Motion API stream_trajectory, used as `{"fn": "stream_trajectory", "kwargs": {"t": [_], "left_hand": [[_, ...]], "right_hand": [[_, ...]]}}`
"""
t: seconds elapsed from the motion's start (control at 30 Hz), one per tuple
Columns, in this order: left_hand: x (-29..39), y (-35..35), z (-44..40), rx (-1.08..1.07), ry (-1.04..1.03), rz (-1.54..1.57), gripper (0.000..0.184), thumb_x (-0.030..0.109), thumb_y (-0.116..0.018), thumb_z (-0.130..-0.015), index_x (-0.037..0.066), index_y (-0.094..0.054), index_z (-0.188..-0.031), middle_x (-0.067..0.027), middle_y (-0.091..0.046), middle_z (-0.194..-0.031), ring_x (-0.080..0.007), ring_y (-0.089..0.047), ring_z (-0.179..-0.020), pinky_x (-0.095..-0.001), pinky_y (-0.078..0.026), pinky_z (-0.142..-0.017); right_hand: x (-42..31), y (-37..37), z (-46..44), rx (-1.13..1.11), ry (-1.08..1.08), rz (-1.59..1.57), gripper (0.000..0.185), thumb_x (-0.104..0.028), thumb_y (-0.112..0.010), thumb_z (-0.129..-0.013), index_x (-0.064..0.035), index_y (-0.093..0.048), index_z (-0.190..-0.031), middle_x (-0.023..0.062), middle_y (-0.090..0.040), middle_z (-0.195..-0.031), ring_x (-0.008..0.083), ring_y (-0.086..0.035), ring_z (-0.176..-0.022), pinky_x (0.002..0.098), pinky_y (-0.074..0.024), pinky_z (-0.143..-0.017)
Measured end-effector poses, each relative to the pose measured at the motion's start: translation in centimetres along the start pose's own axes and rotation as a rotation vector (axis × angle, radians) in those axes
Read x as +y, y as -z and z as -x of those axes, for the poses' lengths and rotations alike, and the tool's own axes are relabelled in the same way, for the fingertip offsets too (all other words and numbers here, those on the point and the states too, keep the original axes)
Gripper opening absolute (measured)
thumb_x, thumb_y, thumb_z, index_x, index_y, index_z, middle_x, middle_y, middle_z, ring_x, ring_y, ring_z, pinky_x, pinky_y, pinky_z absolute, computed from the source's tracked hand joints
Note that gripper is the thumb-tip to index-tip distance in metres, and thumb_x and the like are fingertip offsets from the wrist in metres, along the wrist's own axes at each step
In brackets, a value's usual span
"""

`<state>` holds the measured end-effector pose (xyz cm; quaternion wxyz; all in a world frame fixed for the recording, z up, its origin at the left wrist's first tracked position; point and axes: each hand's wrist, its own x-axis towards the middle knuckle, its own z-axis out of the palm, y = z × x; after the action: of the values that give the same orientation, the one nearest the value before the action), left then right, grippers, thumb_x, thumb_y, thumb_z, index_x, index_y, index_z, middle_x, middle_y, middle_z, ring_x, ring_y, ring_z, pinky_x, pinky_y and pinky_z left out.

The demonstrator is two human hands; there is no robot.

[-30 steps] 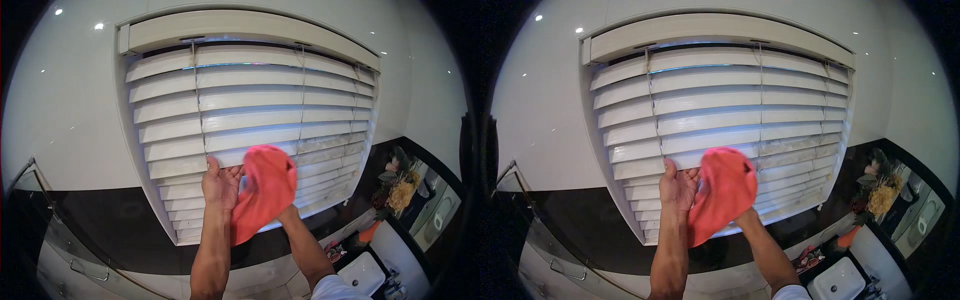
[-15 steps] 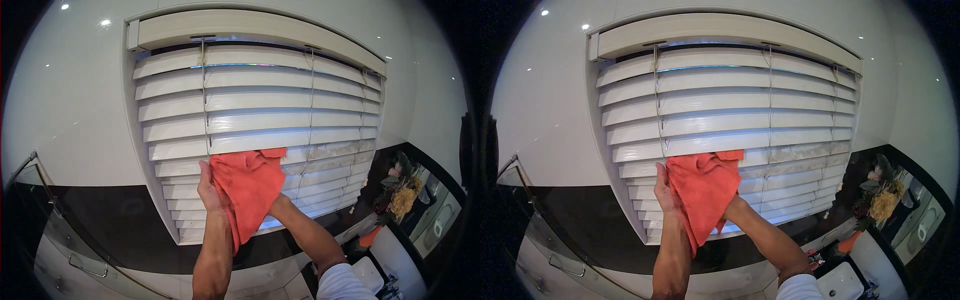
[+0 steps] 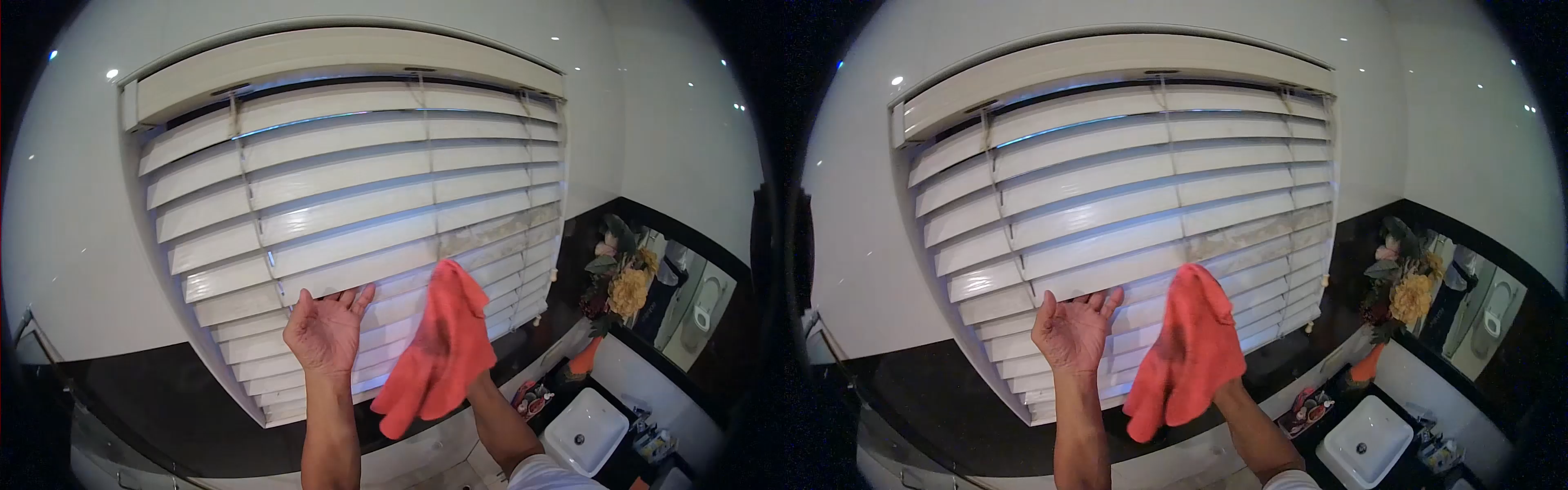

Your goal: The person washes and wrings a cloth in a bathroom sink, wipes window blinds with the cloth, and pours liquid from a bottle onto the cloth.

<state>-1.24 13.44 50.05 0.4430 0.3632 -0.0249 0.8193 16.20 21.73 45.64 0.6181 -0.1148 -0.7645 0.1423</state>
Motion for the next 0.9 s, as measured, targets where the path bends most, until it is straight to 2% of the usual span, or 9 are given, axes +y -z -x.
{"fn": "stream_trajectory", "kwargs": {"t": [0.1,0.23,0.5,0.57,0.6,0.73,0.8,0.83,0.9], "left_hand": [[-1.9,-1.9,-0.8,-0.009,0.006,0.059,0.057,0.036,-0.063,-0.085,0.005,-0.047,-0.130,-0.0187,-0.050,-0.132,-0.0387,-0.046,-0.123,-0.0537,-0.034,-0.103],[-3.7,-1.0,-2.8,0.172,-0.058,0.018,0.059,0.037,-0.064,-0.085,0.006,-0.045,-0.131,-0.0183,-0.050,-0.132,-0.0400,-0.046,-0.122,-0.0525,-0.035,-0.101],[-5.5,-1.7,-4.7,0.148,0.066,-0.074,0.064,0.051,-0.055,-0.091,0.006,-0.042,-0.134,-0.0180,-0.051,-0.131,-0.0368,-0.051,-0.120,-0.0491,-0.041,-0.097],[-5.4,-1.5,-4.6,0.171,0.050,-0.093,0.064,0.053,-0.052,-0.092,0.006,-0.042,-0.133,-0.0181,-0.052,-0.130,-0.0369,-0.052,-0.118,-0.0487,-0.043,-0.097],[-5.3,-1.5,-4.8,0.186,0.019,-0.116,0.064,0.054,-0.049,-0.093,0.005,-0.042,-0.133,-0.0181,-0.052,-0.130,-0.0370,-0.054,-0.116,-0.0483,-0.044,-0.096],[-5.6,-0.2,-4.9,0.138,0.036,-0.185,0.064,0.051,-0.046,-0.094,0.002,-0.038,-0.135,-0.0215,-0.051,-0.131,-0.0416,-0.054,-0.116,-0.0501,-0.048,-0.096],[-5.7,-0.3,-4.9,0.154,0.035,-0.181,0.064,0.051,-0.046,-0.094,0.002,-0.038,-0.135,-0.0217,-0.050,-0.132,-0.0415,-0.054,-0.116,-0.0501,-0.048,-0.096],[-5.8,-0.4,-4.9,0.165,0.031,-0.174,0.064,0.051,-0.045,-0.095,0.002,-0.038,-0.135,-0.0219,-0.050,-0.132,-0.0413,-0.054,-0.117,-0.0501,-0.048,-0.096],[-5.5,-0.7,-4.9,0.178,0.030,-0.153,0.063,0.051,-0.045,-0.095,0.002,-0.038,-0.134,-0.0220,-0.051,-0.131,-0.0407,-0.054,-0.116,-0.0498,-0.048,-0.096]], "right_hand": [[3.4,1.9,1.8,0.131,-0.233,-0.530,0.068,-0.027,-0.060,-0.090,-0.0025,-0.029,-0.145,0.0120,-0.034,-0.148,0.0244,-0.035,-0.135,0.0334,-0.0263,-0.112],[8.6,3.9,0.1,0.095,-0.152,-0.188,0.059,-0.015,-0.055,-0.096,-0.0052,-0.027,-0.147,0.0100,-0.036,-0.146,0.0226,-0.037,-0.133,0.0326,-0.0289,-0.112],[13.8,0.8,-1.8,-0.133,-0.458,-1.738,0.058,-0.015,-0.052,-0.097,-0.0065,-0.025,-0.148,0.0067,-0.030,-0.150,0.0203,-0.033,-0.136,0.0318,-0.0292,-0.113],[10.7,-1.2,-2.5,-0.130,-0.333,-1.253,0.062,-0.030,-0.047,-0.098,-0.0093,-0.020,-0.150,0.0083,-0.026,-0.152,0.0224,-0.030,-0.138,0.0343,-0.0236,-0.116],[8.7,-1.0,-4.8,-0.177,-0.275,-0.629,0.058,-0.029,-0.047,-0.099,-0.0088,-0.023,-0.149,0.0077,-0.029,-0.152,0.0203,-0.029,-0.138,0.0324,-0.0234,-0.116],[11.2,1.2,-5.6,-0.273,-0.166,-0.578,0.054,-0.025,-0.046,-0.099,-0.0085,-0.027,-0.147,0.0068,-0.030,-0.151,0.0199,-0.030,-0.138,0.0317,-0.0228,-0.116],[13.2,1.1,-4.2,-0.364,-0.477,-1.608,0.053,-0.022,-0.047,-0.098,-0.0077,-0.029,-0.146,0.0071,-0.032,-0.150,0.0194,-0.030,-0.137,0.0308,-0.0209,-0.116],[11.9,0.8,-4.6,-0.364,-0.480,-1.606,0.053,-0.022,-0.047,-0.098,-0.0077,-0.029,-0.146,0.0071,-0.032,-0.150,0.0194,-0.030,-0.137,0.0308,-0.0209,-0.116],[9.4,-0.3,-5.7,-0.288,-0.076,-0.747,0.056,-0.021,-0.049,-0.097,-0.0075,-0.028,-0.147,0.0080,-0.034,-0.148,0.0204,-0.032,-0.137,0.0327,-0.0245,-0.115]]}}
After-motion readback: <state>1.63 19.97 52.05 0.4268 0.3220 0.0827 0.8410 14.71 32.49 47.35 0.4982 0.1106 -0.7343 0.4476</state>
